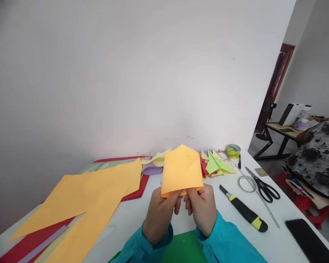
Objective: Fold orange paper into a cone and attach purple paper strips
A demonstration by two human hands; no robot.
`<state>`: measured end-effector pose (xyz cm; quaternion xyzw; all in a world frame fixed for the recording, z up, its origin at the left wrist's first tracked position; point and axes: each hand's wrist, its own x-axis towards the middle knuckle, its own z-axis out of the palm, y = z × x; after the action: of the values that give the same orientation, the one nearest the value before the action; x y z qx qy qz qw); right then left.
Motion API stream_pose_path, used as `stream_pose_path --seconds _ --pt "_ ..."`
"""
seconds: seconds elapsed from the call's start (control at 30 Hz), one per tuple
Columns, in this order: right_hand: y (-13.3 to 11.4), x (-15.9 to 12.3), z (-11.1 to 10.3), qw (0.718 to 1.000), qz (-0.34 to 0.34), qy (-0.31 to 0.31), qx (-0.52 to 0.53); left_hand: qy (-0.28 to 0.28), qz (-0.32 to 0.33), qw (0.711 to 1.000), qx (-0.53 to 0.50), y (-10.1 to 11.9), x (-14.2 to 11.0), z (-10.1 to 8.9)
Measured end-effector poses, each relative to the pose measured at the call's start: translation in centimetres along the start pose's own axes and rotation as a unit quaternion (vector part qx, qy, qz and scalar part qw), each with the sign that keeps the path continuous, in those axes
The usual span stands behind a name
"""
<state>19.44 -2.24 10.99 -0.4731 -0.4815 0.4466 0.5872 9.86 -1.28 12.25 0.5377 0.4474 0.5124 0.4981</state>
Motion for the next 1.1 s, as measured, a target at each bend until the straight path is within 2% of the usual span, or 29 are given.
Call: stream_pose_path --seconds 0.13,0.23,0.33,0.47,0.67,0.83,0.97,1.1 --pt "0.0 0.2 0.1 1.000 0.021 -0.009 0.007 -0.021 -0.018 1.000 -0.010 -0.7 0.3 0.2" --pt "0.3 0.5 0.0 0.999 0.029 -0.014 -0.022 0.029 -0.029 0.999 0.014 -0.6 0.4 -0.1" --pt "0.4 0.6 -0.3 0.999 -0.011 0.005 -0.038 0.058 -0.033 0.998 0.024 -0.1 0.5 -0.5" --pt "0.2 0.6 -0.6 0.997 -0.030 0.027 -0.065 0.049 -0.011 0.999 0.020 0.4 0.6 -0.7" --pt "0.5 0.9 -0.5 0.994 -0.040 0.046 -0.090 0.003 -0.070 0.998 0.005 0.3 0.6 -0.4" --pt "0.5 1.2 -0.7 0.997 0.006 -0.006 -0.077 0.037 -0.055 0.998 0.014 0.0 0.6 -0.6" --pt "0.2 1.1 -0.9 0.998 -0.042 -0.006 -0.049 0.051 -0.052 0.997 0.010 0.1 0.7 -0.9" --pt "0.4 0.8 -0.8 0.996 -0.052 0.012 -0.068 0.050 -0.050 0.998 0.000 0.3 0.6 -0.6"
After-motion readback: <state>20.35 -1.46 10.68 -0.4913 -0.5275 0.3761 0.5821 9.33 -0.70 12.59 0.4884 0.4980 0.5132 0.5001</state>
